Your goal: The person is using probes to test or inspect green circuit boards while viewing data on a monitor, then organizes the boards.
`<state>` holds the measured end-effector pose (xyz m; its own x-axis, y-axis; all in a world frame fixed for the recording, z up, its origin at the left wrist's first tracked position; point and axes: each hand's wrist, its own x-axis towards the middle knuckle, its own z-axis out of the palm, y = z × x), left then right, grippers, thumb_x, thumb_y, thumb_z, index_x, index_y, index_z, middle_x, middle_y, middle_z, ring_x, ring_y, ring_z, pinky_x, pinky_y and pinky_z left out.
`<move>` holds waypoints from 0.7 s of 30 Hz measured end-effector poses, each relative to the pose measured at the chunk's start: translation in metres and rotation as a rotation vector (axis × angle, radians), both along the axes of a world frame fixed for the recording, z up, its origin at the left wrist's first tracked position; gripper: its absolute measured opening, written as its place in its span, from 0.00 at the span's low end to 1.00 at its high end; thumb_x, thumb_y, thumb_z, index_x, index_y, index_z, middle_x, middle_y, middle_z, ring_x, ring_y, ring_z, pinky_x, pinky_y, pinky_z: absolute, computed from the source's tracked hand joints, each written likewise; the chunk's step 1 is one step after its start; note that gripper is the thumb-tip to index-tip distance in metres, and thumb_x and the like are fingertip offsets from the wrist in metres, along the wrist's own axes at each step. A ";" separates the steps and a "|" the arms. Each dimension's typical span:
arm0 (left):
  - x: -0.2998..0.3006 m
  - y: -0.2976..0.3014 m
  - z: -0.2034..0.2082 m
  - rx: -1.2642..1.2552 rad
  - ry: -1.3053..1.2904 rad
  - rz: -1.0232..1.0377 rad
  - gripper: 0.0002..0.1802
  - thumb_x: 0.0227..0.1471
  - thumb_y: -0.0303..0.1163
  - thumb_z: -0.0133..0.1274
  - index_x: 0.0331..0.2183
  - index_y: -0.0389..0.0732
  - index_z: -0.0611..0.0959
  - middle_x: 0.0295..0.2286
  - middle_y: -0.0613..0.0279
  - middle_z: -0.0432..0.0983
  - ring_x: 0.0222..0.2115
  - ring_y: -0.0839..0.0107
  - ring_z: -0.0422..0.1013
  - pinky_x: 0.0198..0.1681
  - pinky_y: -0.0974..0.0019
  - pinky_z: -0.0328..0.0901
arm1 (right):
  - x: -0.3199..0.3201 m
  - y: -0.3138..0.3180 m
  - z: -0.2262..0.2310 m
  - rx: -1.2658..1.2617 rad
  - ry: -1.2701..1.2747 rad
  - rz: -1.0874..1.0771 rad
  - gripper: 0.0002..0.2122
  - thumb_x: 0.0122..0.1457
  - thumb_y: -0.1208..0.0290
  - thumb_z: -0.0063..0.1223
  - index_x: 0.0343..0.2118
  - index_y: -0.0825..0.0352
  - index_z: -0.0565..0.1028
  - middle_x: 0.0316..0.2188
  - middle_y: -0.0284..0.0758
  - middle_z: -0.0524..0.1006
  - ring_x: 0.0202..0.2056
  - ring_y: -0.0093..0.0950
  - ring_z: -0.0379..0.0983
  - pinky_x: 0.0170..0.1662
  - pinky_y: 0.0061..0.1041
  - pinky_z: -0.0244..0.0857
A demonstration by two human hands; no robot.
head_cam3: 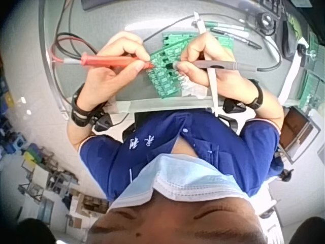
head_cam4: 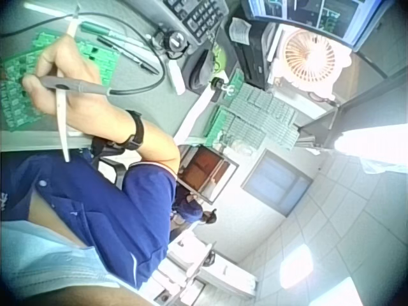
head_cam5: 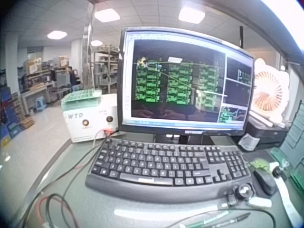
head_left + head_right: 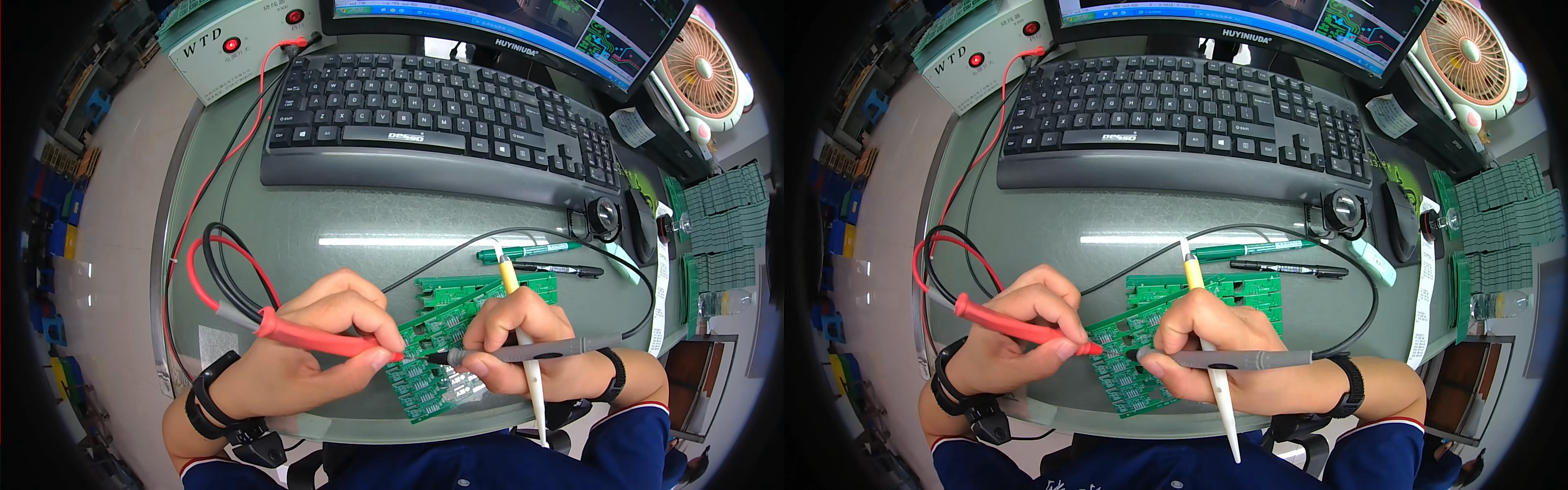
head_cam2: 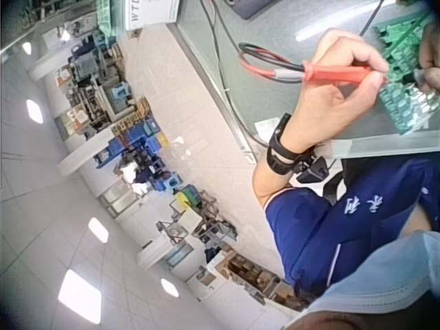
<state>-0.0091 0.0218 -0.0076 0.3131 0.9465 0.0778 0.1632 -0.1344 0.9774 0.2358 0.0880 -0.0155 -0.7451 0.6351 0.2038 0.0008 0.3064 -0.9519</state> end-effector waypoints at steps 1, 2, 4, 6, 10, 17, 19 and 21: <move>0.000 0.000 0.000 0.000 0.000 0.000 0.07 0.47 0.23 0.55 0.33 0.40 0.80 0.33 0.63 0.69 0.34 0.75 0.68 0.37 0.72 0.64 | 0.000 0.000 0.000 -0.004 0.006 0.002 0.12 0.52 0.77 0.61 0.28 0.64 0.64 0.21 0.29 0.71 0.19 0.18 0.66 0.21 0.19 0.56; 0.000 0.000 0.001 0.001 0.000 -0.005 0.07 0.47 0.23 0.55 0.33 0.40 0.80 0.33 0.62 0.69 0.34 0.75 0.68 0.37 0.72 0.64 | 0.000 0.000 0.000 -0.004 0.006 0.002 0.12 0.52 0.77 0.61 0.28 0.64 0.64 0.21 0.29 0.71 0.19 0.18 0.66 0.21 0.19 0.56; -0.001 0.000 0.000 0.002 0.000 -0.008 0.08 0.47 0.23 0.55 0.33 0.39 0.79 0.33 0.62 0.69 0.34 0.75 0.68 0.37 0.72 0.63 | 0.000 0.000 0.000 -0.001 0.009 0.002 0.12 0.52 0.76 0.61 0.28 0.64 0.64 0.21 0.29 0.72 0.19 0.18 0.66 0.21 0.18 0.56; -0.004 0.001 -0.002 -0.027 -0.069 0.029 0.07 0.47 0.23 0.54 0.33 0.37 0.79 0.33 0.62 0.70 0.34 0.74 0.68 0.38 0.71 0.63 | 0.000 -0.001 -0.001 -0.003 0.008 -0.001 0.12 0.52 0.76 0.61 0.28 0.64 0.65 0.21 0.29 0.72 0.19 0.18 0.66 0.21 0.18 0.56; -0.005 -0.001 -0.004 -0.177 -0.188 0.112 0.07 0.47 0.23 0.54 0.33 0.36 0.78 0.33 0.61 0.70 0.34 0.74 0.68 0.39 0.71 0.63 | 0.001 -0.001 -0.002 -0.005 -0.009 -0.009 0.12 0.52 0.76 0.61 0.28 0.64 0.65 0.21 0.29 0.72 0.19 0.18 0.66 0.20 0.19 0.56; -0.005 0.001 -0.002 -0.137 -0.158 0.053 0.07 0.47 0.23 0.54 0.33 0.37 0.78 0.33 0.62 0.71 0.34 0.74 0.67 0.39 0.71 0.63 | 0.000 -0.001 -0.002 0.010 0.004 -0.009 0.12 0.51 0.76 0.62 0.28 0.64 0.65 0.22 0.29 0.72 0.19 0.18 0.66 0.20 0.18 0.56; -0.005 0.001 -0.002 -0.121 -0.144 0.039 0.07 0.48 0.23 0.54 0.33 0.37 0.78 0.33 0.62 0.71 0.34 0.74 0.67 0.39 0.71 0.63 | 0.001 -0.001 -0.002 0.006 -0.009 -0.015 0.12 0.51 0.76 0.62 0.28 0.64 0.65 0.22 0.29 0.72 0.19 0.18 0.66 0.20 0.19 0.56; -0.004 0.001 -0.003 -0.121 -0.143 0.029 0.07 0.48 0.23 0.54 0.33 0.37 0.78 0.33 0.62 0.71 0.34 0.75 0.68 0.39 0.71 0.63 | 0.001 -0.001 -0.002 0.007 -0.008 -0.013 0.12 0.51 0.76 0.62 0.28 0.64 0.65 0.22 0.29 0.72 0.19 0.18 0.66 0.20 0.19 0.56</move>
<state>-0.0134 0.0229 -0.0106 0.2792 0.9602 0.0047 0.0233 -0.0117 0.9997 0.2365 0.0866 -0.0177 -0.7387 0.6431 0.2018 0.0126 0.3125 -0.9498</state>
